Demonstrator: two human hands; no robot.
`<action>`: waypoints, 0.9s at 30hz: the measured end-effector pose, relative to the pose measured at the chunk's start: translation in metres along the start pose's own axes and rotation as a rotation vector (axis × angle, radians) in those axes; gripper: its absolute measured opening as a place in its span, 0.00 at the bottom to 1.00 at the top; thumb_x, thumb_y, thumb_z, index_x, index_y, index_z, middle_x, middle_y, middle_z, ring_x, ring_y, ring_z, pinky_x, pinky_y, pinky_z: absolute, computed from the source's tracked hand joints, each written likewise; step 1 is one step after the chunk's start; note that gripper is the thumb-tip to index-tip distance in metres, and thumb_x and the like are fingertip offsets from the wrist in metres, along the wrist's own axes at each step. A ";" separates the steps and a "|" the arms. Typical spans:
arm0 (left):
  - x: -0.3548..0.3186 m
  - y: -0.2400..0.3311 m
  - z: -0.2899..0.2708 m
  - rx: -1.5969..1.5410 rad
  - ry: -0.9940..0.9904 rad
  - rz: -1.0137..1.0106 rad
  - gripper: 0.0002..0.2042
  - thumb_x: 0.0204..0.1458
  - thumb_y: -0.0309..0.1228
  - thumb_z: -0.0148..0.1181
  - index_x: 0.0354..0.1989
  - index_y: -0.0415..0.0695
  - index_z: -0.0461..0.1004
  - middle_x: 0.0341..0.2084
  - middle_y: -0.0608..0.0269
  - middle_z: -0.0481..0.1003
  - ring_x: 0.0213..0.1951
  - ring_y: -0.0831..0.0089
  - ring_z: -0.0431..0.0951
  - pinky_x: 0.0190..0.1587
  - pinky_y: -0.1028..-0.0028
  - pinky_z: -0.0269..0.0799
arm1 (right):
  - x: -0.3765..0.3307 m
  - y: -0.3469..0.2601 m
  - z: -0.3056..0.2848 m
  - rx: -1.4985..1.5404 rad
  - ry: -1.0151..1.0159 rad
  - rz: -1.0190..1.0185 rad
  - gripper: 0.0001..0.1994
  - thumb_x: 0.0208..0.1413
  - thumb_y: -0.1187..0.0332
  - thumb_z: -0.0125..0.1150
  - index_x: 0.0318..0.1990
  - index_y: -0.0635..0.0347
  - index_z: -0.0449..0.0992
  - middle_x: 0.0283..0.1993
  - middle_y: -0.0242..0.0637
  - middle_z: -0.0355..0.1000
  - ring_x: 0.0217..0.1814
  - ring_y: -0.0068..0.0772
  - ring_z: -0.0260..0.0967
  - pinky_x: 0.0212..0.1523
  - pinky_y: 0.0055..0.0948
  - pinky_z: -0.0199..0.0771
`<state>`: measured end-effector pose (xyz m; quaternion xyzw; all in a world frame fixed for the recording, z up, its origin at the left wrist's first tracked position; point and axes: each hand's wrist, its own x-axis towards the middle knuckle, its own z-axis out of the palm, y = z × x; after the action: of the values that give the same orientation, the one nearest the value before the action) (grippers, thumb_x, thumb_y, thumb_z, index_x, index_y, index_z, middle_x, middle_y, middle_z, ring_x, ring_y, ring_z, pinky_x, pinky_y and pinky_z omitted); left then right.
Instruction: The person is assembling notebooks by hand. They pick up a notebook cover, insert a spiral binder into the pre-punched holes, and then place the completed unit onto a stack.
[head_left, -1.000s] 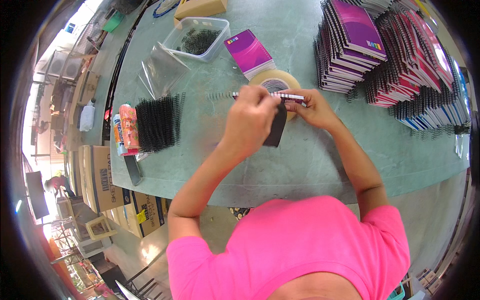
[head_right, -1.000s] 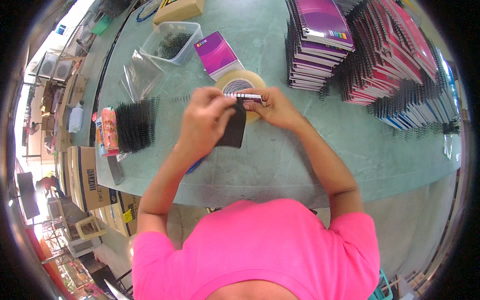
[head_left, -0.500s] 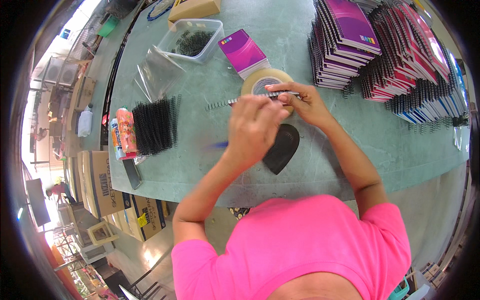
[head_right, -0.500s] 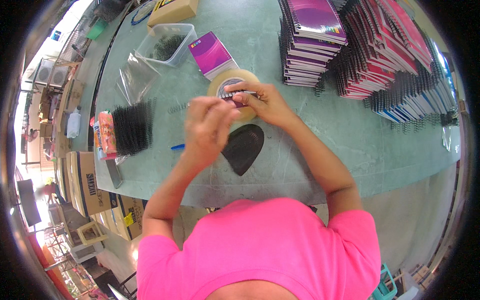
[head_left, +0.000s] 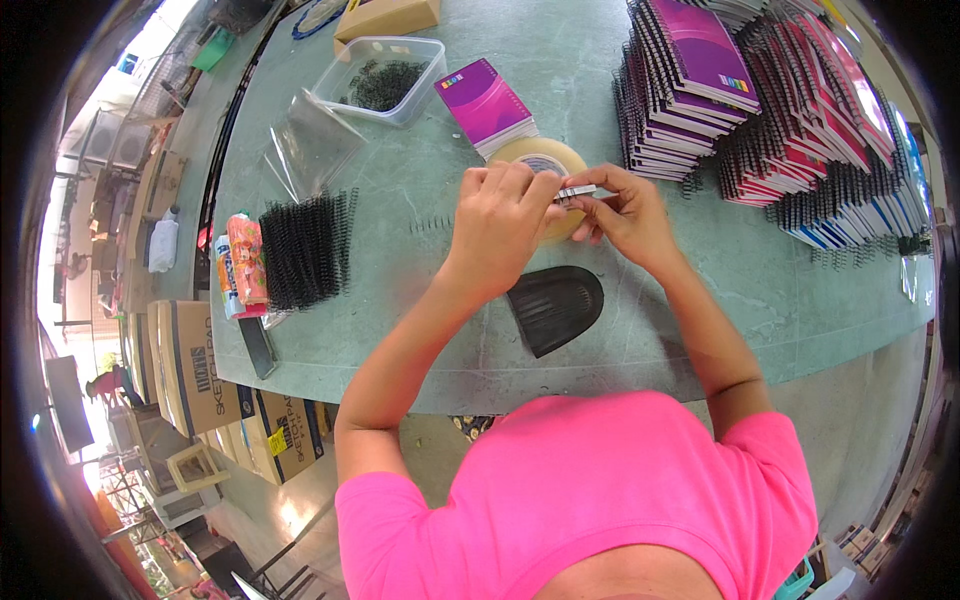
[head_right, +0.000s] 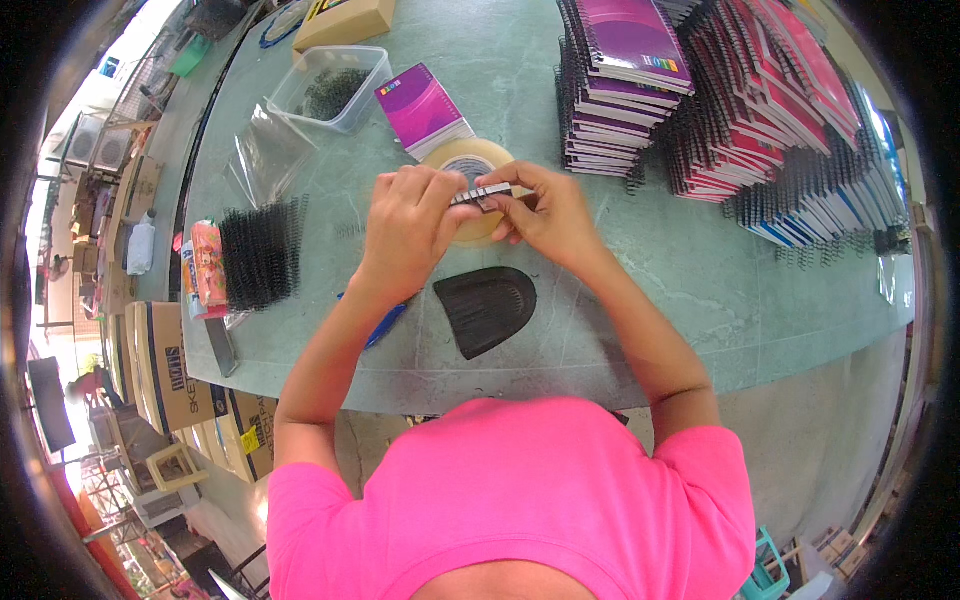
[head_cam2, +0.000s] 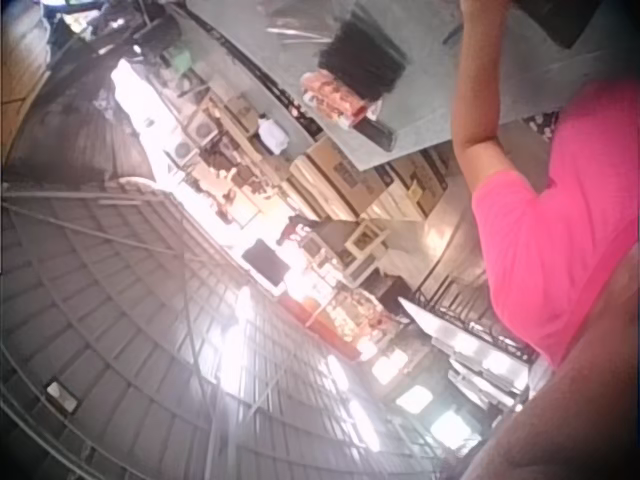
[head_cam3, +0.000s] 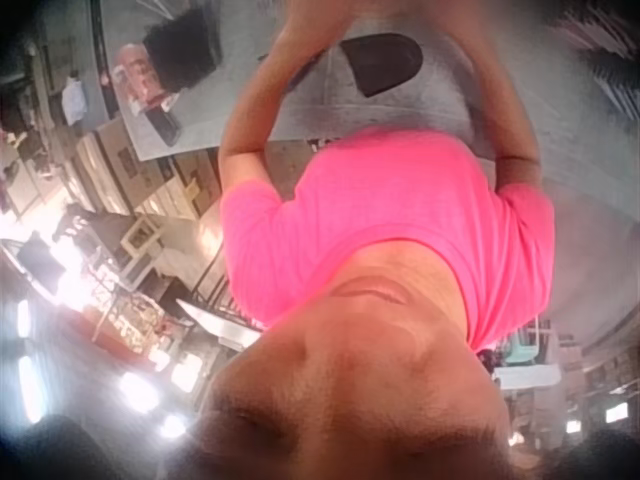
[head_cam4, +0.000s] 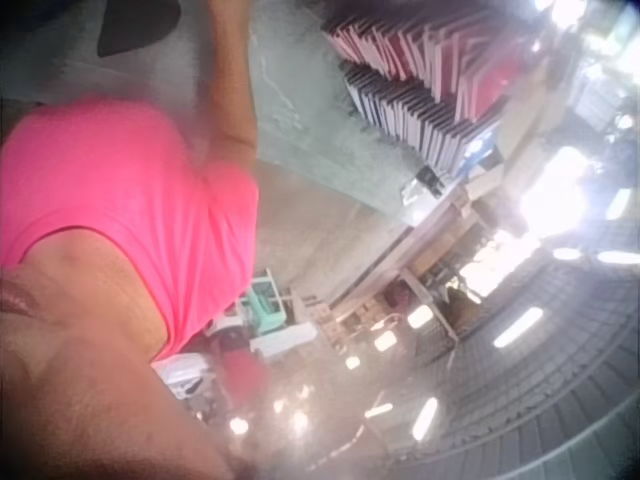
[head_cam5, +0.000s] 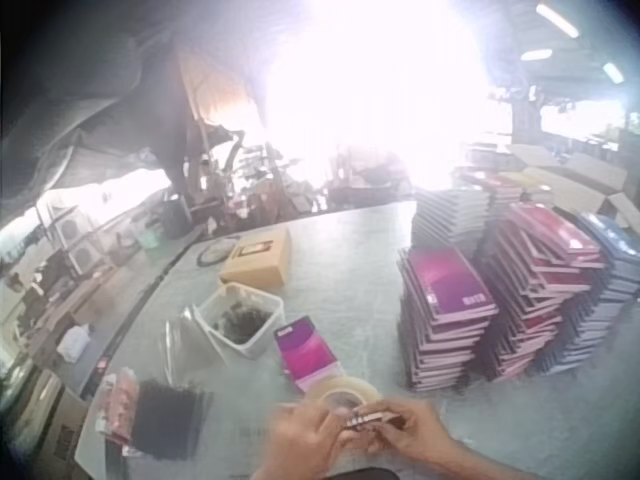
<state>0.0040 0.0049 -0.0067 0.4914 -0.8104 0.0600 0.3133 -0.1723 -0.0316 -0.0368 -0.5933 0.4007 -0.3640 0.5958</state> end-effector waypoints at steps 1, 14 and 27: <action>0.000 -0.002 0.000 0.015 -0.048 -0.017 0.05 0.45 0.29 0.60 0.31 0.45 0.74 0.27 0.64 0.74 0.34 0.67 0.73 0.40 0.66 0.62 | 0.000 0.004 0.001 0.139 -0.015 -0.004 0.10 0.53 0.77 0.58 0.43 0.61 0.76 0.31 0.34 0.74 0.29 0.18 0.71 0.27 0.16 0.69; 0.000 -0.007 0.002 0.159 -0.096 0.011 0.06 0.46 0.31 0.60 0.29 0.44 0.73 0.25 0.63 0.73 0.36 0.65 0.71 0.39 0.65 0.61 | 0.006 0.029 0.006 -0.013 0.045 -0.291 0.10 0.55 0.78 0.55 0.44 0.66 0.74 0.37 0.36 0.75 0.36 0.21 0.74 0.35 0.19 0.75; 0.003 -0.007 -0.005 0.139 -0.208 -0.091 0.07 0.47 0.34 0.59 0.25 0.45 0.72 0.24 0.66 0.74 0.35 0.66 0.71 0.40 0.64 0.60 | 0.006 0.024 0.014 -0.136 0.057 -0.280 0.10 0.54 0.77 0.58 0.43 0.65 0.73 0.32 0.37 0.75 0.31 0.20 0.75 0.30 0.19 0.74</action>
<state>0.0112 0.0015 -0.0026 0.5518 -0.8092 0.0508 0.1952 -0.1580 -0.0301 -0.0615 -0.6716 0.3546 -0.4320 0.4863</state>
